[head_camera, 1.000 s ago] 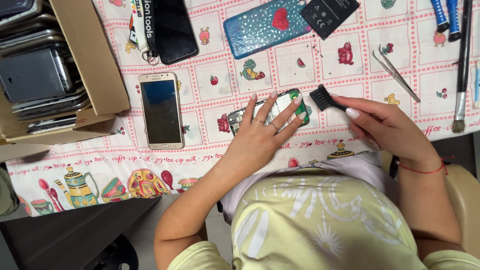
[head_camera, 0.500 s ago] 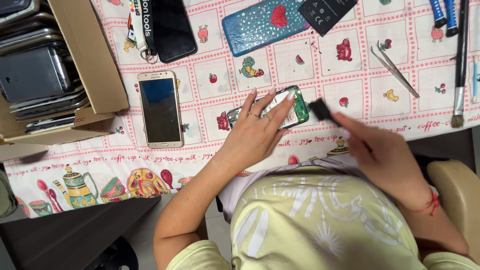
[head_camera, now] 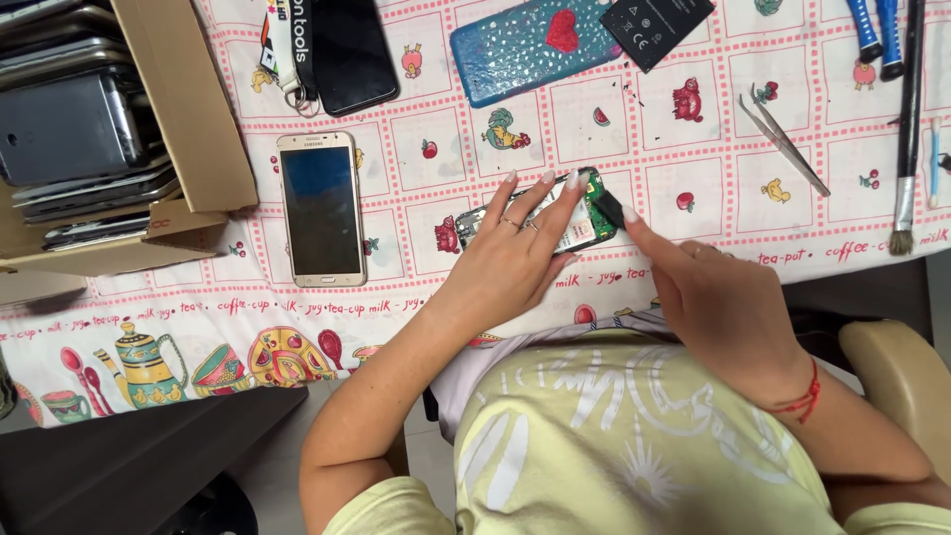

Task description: Removing and cleaning internal components from a mobile phone circuit board using specialized repair tools.

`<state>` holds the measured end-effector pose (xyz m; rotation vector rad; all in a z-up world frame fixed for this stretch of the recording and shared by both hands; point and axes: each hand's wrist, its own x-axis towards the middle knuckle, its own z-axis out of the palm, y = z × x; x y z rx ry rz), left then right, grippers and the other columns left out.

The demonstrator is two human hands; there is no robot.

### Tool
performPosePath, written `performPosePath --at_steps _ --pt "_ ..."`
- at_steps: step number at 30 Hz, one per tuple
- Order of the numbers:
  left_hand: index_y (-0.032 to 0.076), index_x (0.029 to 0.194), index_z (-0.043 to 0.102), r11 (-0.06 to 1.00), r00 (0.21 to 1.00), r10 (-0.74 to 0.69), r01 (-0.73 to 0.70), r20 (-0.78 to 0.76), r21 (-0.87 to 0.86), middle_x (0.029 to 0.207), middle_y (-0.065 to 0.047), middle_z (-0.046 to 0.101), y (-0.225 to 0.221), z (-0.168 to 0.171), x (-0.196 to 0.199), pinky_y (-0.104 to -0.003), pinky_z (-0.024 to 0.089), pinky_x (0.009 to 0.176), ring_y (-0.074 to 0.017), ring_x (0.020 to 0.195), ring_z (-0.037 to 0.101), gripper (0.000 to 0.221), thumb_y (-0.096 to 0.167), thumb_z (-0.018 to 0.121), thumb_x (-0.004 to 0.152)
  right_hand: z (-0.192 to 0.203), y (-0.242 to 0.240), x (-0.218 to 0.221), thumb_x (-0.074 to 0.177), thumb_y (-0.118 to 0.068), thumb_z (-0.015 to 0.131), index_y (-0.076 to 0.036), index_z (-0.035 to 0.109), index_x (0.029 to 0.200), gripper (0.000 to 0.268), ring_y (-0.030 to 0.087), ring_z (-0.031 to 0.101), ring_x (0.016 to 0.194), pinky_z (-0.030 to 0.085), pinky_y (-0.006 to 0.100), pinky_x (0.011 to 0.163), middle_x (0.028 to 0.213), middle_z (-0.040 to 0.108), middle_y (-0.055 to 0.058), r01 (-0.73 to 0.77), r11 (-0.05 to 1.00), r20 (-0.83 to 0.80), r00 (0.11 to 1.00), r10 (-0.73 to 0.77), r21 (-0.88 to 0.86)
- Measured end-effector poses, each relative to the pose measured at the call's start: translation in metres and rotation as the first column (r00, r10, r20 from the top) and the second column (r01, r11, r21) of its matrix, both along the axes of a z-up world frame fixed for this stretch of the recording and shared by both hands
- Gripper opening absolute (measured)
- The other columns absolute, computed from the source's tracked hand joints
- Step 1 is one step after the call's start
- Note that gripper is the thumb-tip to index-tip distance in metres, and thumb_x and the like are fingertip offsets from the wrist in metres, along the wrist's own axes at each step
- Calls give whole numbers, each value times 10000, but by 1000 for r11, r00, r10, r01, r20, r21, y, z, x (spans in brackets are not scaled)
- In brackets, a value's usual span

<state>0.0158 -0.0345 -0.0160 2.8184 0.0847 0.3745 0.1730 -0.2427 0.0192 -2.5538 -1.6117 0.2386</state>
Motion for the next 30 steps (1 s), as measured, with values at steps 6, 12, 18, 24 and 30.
performPosePath --at_steps 6,12,18,24,30 --pt "-32 1618 90 1000 995 -11 12 -102 9 1720 -197 249 3 11 1 -491 310 1317 -293 1556 467 861 308 677 1088 -8 29 13 1041 -199 605 -297 687 1466 444 209 546 498 405 379 415 631 568 -42 -122 990 271 958 98 72" --pt "4 1619 138 997 997 -24 18 -68 -79 1660 -129 420 3 2 0 -542 304 1295 -359 1491 487 825 300 667 1061 -11 39 19 1039 -153 592 -259 670 1483 463 238 584 551 424 413 422 704 635 -8 -105 984 156 984 82 144" --pt "19 1620 167 996 999 0 -4 -46 -91 1574 -138 536 3 0 1 -532 321 1278 -356 1464 488 793 290 649 1051 15 10 6 1027 -214 553 -309 596 1504 487 302 663 611 456 460 454 778 694 24 -60 995 -12 998 60 -83" --pt "16 1637 28 969 998 -20 4 -61 -246 1707 -176 326 9 5 -1 -459 308 1313 -301 1547 452 874 302 642 1084 34 5 8 977 -231 503 -381 557 1480 528 321 743 772 474 465 570 1021 788 -23 -23 961 -307 949 -66 -277" --pt "18 1643 10 959 997 -36 15 -68 -284 1728 -141 281 11 -1 -2 -470 385 1275 -302 1528 487 962 314 694 1035 1 36 15 1028 -198 642 -306 682 1455 442 234 544 483 413 403 406 621 523 -32 -187 978 215 963 164 93"
